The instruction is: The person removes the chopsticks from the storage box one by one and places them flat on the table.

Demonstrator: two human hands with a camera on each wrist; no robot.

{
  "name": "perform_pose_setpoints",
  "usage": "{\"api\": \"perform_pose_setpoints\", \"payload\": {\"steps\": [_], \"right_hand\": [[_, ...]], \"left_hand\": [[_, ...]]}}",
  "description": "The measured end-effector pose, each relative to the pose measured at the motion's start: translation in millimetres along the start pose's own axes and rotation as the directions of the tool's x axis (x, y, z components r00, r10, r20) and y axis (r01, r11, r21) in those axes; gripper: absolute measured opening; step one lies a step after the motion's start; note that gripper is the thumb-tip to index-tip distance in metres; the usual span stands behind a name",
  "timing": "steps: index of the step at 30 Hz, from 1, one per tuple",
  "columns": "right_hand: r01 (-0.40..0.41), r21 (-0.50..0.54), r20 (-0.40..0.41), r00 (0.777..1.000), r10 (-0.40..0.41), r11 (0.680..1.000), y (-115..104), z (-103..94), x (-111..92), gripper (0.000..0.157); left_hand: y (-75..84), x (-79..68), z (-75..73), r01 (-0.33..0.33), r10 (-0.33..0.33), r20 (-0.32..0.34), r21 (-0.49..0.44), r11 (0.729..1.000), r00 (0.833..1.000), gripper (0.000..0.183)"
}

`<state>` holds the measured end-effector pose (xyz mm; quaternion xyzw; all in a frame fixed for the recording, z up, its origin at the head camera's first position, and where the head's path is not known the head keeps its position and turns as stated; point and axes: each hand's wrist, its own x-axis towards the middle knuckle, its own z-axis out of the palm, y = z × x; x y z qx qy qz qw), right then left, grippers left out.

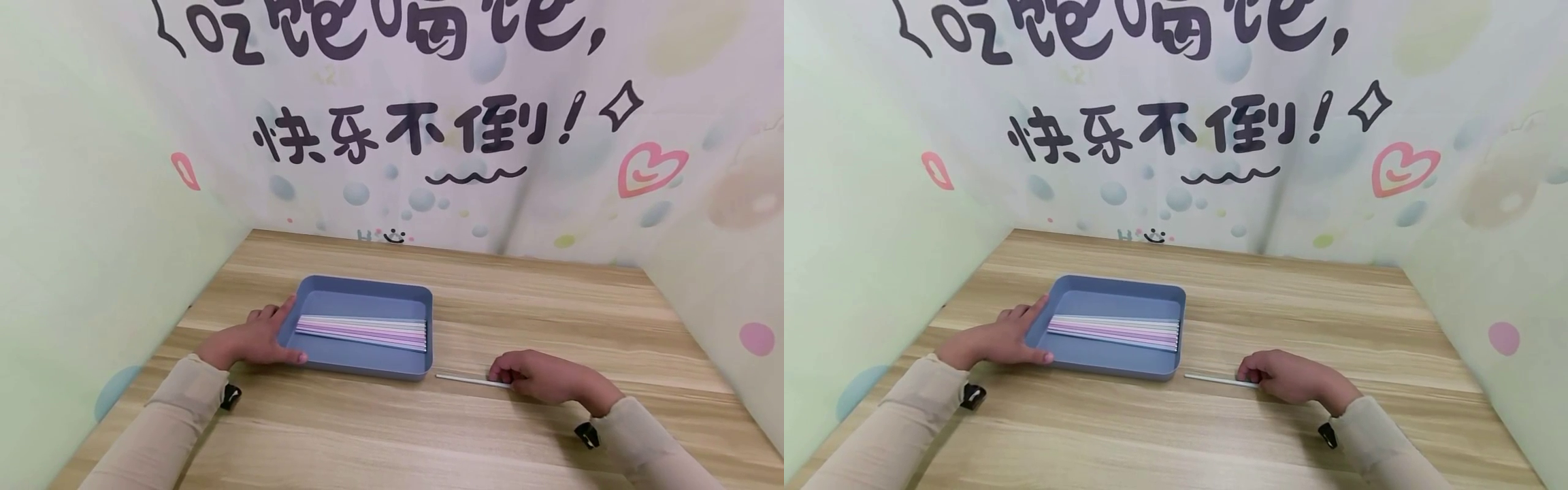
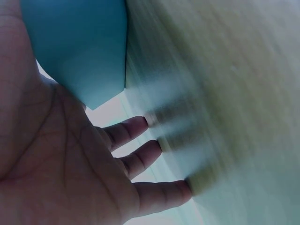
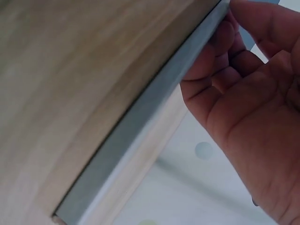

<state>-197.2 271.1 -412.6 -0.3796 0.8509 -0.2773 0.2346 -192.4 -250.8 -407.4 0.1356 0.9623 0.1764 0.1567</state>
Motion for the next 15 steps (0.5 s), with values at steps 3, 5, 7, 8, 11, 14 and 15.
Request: {"api": "perform_pose_setpoints", "payload": {"steps": [3, 5, 7, 8, 11, 14, 15], "right_hand": [[0.003, 0.008, 0.002, 1.0, -0.003, 1.0, 0.8, -0.4, 0.3, 0.04], [0.0, 0.013, 0.003, 1.0, 0.0, 1.0, 1.6, -1.0, 0.5, 0.039], [-0.003, 0.01, -0.002, 1.0, 0.003, 1.0, 2.3, -2.2, 1.7, 0.037], [0.001, 0.001, -0.007, 1.0, -0.001, 1.0, 2.3, -2.9, 2.7, 0.035], [0.025, -0.04, -0.028, 0.999, -0.026, 0.999, -0.1, -6.4, 8.0, 0.03], [0.054, -0.075, -0.046, 0.997, -0.057, 0.996, -7.0, -11.8, 16.8, 0.026], [0.064, -0.078, -0.05, 0.996, -0.068, 0.995, -10.0, -14.1, 20.2, 0.025]], "left_hand": [[-0.6, -0.1, 0.4, -0.005, 0.005, -0.004, -0.003, 1.0, 1.0, 0.126], [-1.6, 0.2, 1.0, -0.008, 0.008, -0.007, -0.001, 1.0, 1.0, 0.126], [-2.9, 0.7, 1.7, -0.008, 0.008, -0.01, 0.002, 1.0, 1.0, 0.126], [-3.8, 0.9, 2.0, -0.007, 0.007, -0.01, 0.002, 1.0, 1.0, 0.126], [-5.7, 1.5, 2.9, -0.004, 0.004, -0.011, 0.004, 1.0, 1.0, 0.127], [-5.7, 0.8, 2.1, -0.005, 0.005, -0.013, 0.008, 1.0, 1.0, 0.127], [-5.5, 0.6, 1.6, -0.007, 0.007, -0.015, 0.01, 1.0, 1.0, 0.127]]}}
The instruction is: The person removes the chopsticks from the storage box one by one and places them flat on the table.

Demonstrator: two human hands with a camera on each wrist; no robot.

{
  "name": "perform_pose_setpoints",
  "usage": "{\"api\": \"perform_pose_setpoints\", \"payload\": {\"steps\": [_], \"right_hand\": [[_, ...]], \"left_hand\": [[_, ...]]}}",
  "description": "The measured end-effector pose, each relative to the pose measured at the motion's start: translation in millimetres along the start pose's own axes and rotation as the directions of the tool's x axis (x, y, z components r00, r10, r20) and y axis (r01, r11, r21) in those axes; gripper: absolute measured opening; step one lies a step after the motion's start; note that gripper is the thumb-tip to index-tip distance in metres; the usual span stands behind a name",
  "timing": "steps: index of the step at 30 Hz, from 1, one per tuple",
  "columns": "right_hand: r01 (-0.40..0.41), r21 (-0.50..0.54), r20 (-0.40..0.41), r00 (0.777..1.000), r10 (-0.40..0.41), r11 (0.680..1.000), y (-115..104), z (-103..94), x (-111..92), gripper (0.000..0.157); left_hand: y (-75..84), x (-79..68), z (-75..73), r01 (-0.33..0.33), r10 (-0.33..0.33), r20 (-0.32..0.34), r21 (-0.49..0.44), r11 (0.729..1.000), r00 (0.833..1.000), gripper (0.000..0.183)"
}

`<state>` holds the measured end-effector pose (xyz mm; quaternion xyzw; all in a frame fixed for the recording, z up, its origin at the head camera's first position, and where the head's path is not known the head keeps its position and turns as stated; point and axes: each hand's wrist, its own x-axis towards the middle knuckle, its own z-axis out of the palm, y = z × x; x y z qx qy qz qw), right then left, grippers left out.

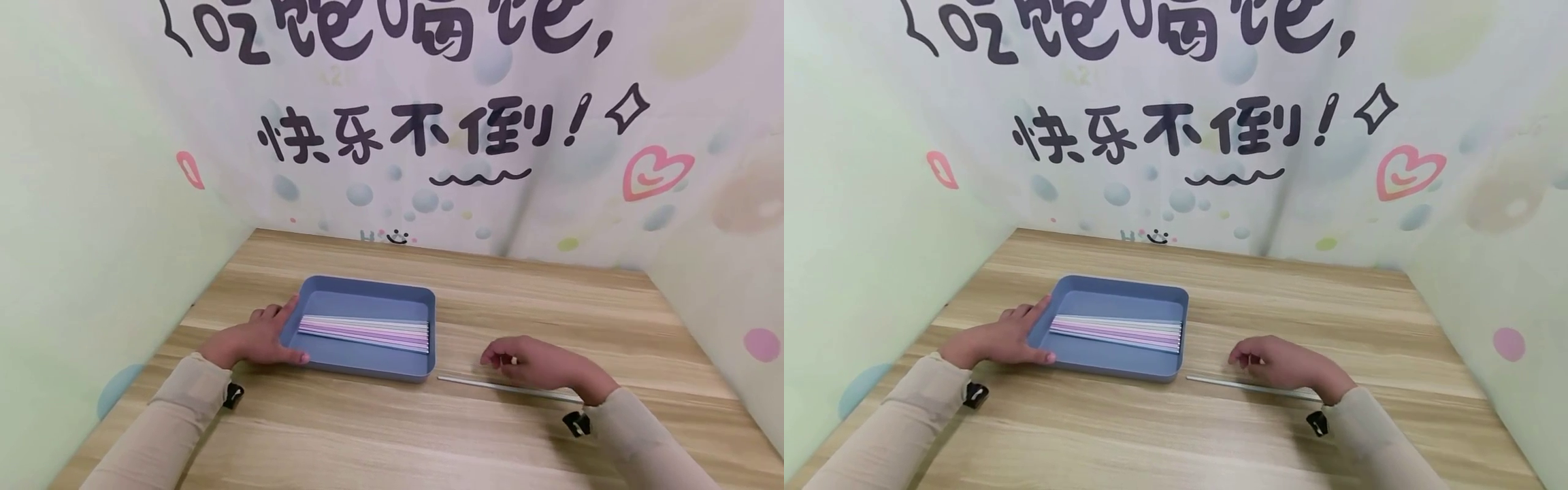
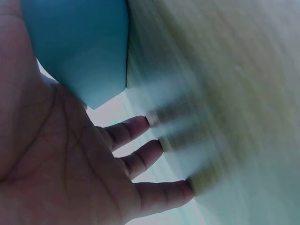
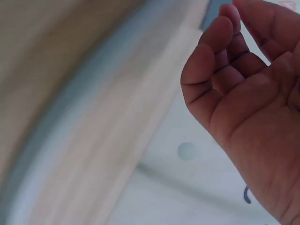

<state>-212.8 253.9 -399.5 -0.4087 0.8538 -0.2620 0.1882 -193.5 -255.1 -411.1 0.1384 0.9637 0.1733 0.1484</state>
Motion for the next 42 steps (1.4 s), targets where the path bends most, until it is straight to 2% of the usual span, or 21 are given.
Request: {"api": "perform_pose_setpoints", "payload": {"steps": [7, 18, 34, 42], "right_hand": [[-0.004, 0.0, -0.031, 1.0, 0.004, 1.0, -16.7, -12.9, 29.9, 0.023], [0.052, 0.033, -0.038, 0.998, -0.051, 0.998, -40.5, -19.1, 79.2, 0.02], [0.133, 0.088, -0.012, 0.991, -0.133, 0.987, -65.3, -15.5, 141.1, 0.021], [0.12, 0.16, -0.009, 0.993, -0.12, 0.98, -74.2, -15.1, 166.3, 0.021]], "left_hand": [[5.7, -1.7, -4.9, -0.008, 0.008, -0.002, -0.003, 1.0, 1.0, 0.126], [9.2, -2.9, -6.1, 0.007, -0.007, 0.018, -0.013, 1.0, 1.0, 0.125], [6.1, -1.6, -2.3, 0.01, -0.01, 0.021, -0.017, 1.0, 1.0, 0.124], [7.4, -1.5, -2.8, 0.016, -0.015, 0.028, -0.018, 1.0, 0.999, 0.124]]}}
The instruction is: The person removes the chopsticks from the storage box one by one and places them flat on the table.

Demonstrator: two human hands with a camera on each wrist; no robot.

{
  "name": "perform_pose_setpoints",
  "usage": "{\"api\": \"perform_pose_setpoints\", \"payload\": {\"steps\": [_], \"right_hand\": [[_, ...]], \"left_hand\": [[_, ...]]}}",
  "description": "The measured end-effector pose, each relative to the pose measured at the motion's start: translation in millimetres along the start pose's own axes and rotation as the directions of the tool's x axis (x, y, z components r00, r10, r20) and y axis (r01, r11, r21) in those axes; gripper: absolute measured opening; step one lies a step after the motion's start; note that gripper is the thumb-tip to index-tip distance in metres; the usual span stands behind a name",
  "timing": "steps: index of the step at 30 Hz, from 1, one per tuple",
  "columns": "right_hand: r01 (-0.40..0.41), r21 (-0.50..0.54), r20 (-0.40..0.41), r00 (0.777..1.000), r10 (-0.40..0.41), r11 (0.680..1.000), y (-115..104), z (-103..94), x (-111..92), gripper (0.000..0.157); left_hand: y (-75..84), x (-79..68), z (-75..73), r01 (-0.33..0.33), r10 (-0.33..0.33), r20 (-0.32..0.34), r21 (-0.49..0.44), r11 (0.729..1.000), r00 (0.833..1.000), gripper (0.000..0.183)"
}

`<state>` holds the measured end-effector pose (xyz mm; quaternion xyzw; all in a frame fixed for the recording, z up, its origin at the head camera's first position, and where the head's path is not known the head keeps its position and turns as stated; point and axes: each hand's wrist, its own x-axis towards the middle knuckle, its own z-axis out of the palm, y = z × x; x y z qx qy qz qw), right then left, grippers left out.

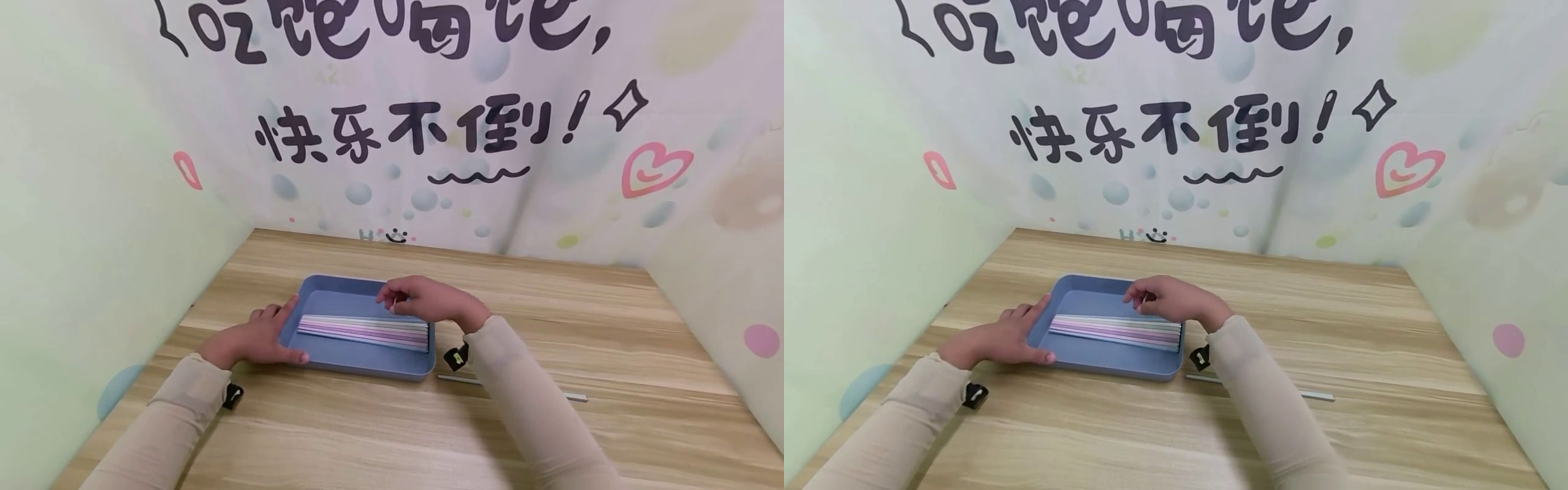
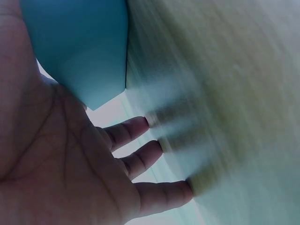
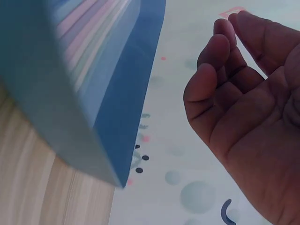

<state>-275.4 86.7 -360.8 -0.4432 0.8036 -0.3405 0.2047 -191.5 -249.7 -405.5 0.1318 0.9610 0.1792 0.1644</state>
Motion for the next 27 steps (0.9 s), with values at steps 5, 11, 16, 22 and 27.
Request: {"api": "perform_pose_setpoints", "payload": {"steps": [5, 11, 16, 22, 27], "right_hand": [[-0.018, -0.001, -0.004, 1.0, 0.018, 1.0, -3.0, 1.9, 13.8, 0.021], [-0.033, -0.102, -0.016, 0.999, 0.032, 0.994, -3.0, 9.0, 32.1, 0.022], [-0.042, -0.093, -0.037, 0.999, 0.038, 0.995, 3.9, 18.9, 44.5, 0.023], [-0.09, -0.093, -0.027, 0.996, 0.088, 0.992, 20.3, 34.1, 52.5, 0.024], [-0.12, -0.103, -0.034, 0.993, 0.117, 0.987, 28.8, 39.9, 55.2, 0.024]], "left_hand": [[-0.8, 2.6, 2.6, -0.003, 0.003, -0.001, -0.002, 1.0, 1.0, 0.125], [-3.3, 1.9, 1.9, -0.003, 0.003, -0.014, 0.01, 1.0, 1.0, 0.126], [-3.7, 2.3, 2.0, -0.015, 0.015, -0.019, 0.005, 1.0, 1.0, 0.126], [-2.4, 3.2, 1.8, -0.021, 0.022, -0.022, 0.008, 1.0, 1.0, 0.125], [-2.5, 1.4, 1.0, -0.026, 0.026, -0.026, 0.016, 1.0, 0.999, 0.125]]}}
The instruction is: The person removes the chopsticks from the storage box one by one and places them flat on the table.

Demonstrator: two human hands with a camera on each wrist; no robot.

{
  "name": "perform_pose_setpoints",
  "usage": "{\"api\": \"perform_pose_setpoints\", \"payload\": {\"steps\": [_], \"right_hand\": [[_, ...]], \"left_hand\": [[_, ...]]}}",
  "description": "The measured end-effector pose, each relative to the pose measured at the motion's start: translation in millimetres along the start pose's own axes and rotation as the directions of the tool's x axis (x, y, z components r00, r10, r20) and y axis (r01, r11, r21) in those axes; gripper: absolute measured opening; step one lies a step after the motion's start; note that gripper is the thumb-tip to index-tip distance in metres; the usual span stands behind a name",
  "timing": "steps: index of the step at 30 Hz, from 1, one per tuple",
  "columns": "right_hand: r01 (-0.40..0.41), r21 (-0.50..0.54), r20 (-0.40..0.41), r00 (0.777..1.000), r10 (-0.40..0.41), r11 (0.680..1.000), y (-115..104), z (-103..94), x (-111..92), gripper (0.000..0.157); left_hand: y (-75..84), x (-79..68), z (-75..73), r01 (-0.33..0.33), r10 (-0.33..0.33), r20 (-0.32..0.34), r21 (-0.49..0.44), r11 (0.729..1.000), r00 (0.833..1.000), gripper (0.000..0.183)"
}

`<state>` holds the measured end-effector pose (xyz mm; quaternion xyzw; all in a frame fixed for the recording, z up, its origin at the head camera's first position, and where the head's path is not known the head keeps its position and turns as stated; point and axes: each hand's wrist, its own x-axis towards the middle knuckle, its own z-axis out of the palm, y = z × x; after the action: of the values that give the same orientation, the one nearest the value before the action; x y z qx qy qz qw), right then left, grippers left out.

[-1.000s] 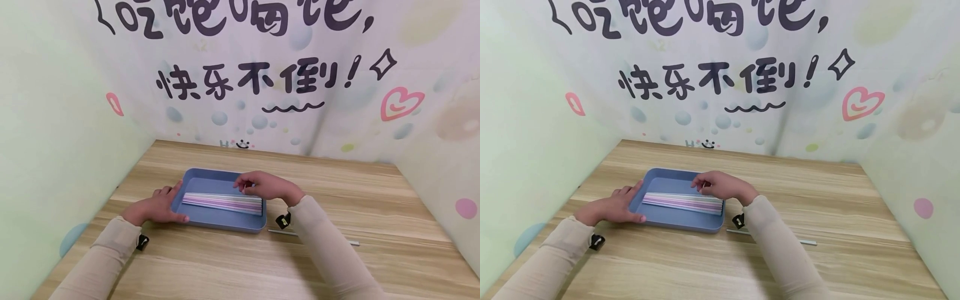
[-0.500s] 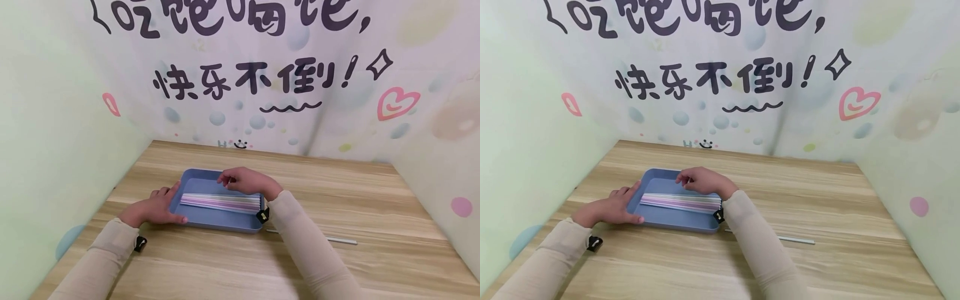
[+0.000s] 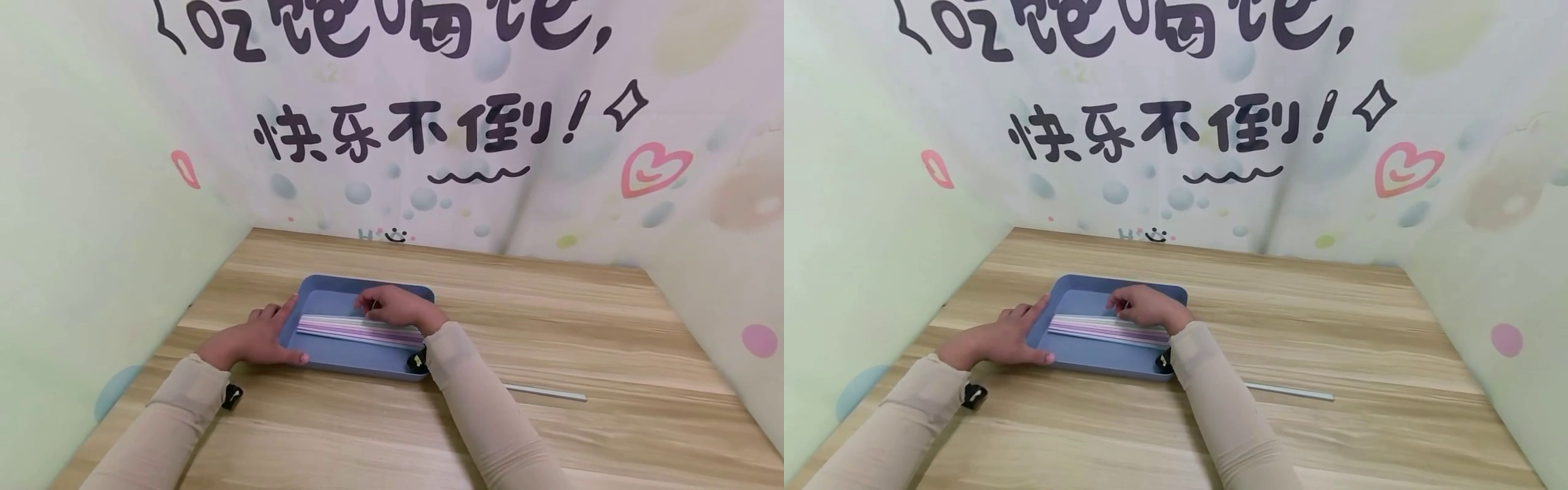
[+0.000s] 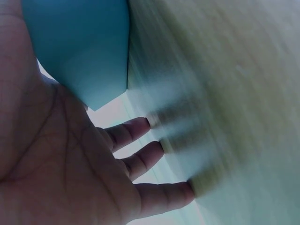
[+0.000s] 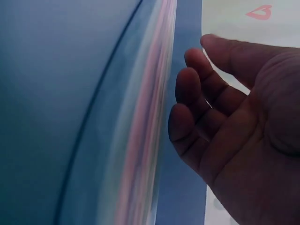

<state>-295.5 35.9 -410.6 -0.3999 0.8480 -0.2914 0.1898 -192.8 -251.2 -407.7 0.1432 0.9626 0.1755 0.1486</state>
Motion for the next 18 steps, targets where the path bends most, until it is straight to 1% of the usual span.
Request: {"api": "perform_pose_setpoints", "payload": {"steps": [8, 18], "right_hand": [[-0.035, -0.023, -0.007, 0.999, 0.034, 0.999, 10.2, 6.3, 3.3, 0.021], [-0.066, -0.047, -0.022, 0.998, 0.065, 0.997, 10.7, 9.1, 3.9, 0.023]], "left_hand": [[1.2, -0.3, 0.6, 0.01, -0.01, 0.006, -0.005, 1.0, 1.0, 0.125], [-0.1, -0.4, 1.2, 0.009, -0.009, 0.008, -0.009, 1.0, 1.0, 0.125]]}}
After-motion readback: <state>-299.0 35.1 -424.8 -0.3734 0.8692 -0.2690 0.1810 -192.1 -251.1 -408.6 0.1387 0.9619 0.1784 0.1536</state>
